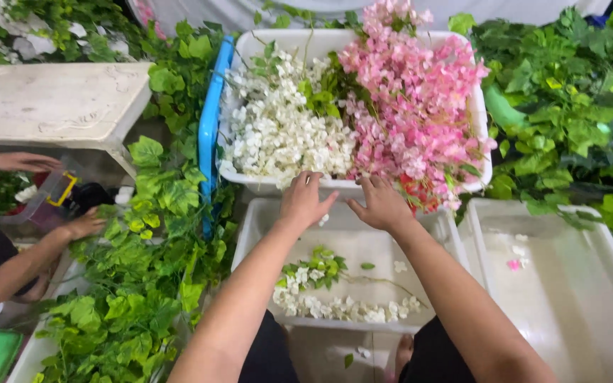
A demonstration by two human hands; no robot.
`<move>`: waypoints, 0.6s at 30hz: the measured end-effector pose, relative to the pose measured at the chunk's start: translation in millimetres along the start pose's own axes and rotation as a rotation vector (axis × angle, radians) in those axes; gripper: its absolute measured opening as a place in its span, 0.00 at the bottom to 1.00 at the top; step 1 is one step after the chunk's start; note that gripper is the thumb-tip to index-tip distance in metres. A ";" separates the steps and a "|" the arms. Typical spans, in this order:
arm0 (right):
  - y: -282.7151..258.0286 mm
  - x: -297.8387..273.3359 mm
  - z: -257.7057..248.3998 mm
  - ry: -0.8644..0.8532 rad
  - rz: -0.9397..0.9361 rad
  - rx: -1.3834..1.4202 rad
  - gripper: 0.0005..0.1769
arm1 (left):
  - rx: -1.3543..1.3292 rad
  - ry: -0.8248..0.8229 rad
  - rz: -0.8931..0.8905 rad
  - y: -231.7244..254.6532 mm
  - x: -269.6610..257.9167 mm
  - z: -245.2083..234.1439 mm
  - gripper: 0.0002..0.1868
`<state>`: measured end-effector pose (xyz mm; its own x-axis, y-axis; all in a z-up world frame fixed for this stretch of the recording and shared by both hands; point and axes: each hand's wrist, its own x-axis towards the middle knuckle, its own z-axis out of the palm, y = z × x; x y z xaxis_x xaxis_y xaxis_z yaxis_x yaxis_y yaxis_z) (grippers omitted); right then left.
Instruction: The person arranges white and pink artificial flowers in a white plastic tub. They pick up bunches of flowers, separate them, and place them into the container, occasionally adjusting the arrangement by hand.
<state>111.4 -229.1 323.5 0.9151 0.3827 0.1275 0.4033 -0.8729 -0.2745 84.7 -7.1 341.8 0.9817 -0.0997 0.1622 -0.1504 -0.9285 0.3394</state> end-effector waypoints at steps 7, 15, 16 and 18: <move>-23.1 21.4 -2.7 -0.005 0.003 0.145 0.34 | 0.018 0.212 -0.102 -29.1 21.4 -4.7 0.22; -32.0 57.1 21.9 -0.010 -0.070 0.180 0.30 | 0.008 0.360 -0.162 -45.0 37.6 -16.4 0.16; -33.9 56.6 25.8 -0.020 -0.068 0.182 0.30 | 0.007 0.352 -0.168 -47.0 36.0 -17.2 0.16; -36.6 63.2 28.2 0.005 -0.084 0.208 0.28 | 0.098 0.319 -0.261 -50.2 39.9 -23.1 0.25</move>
<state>154.6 -164.5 314.7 0.8784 0.4493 0.1626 0.4710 -0.7568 -0.4532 128.6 43.8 352.7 0.8976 0.2449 0.3664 0.1258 -0.9392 0.3196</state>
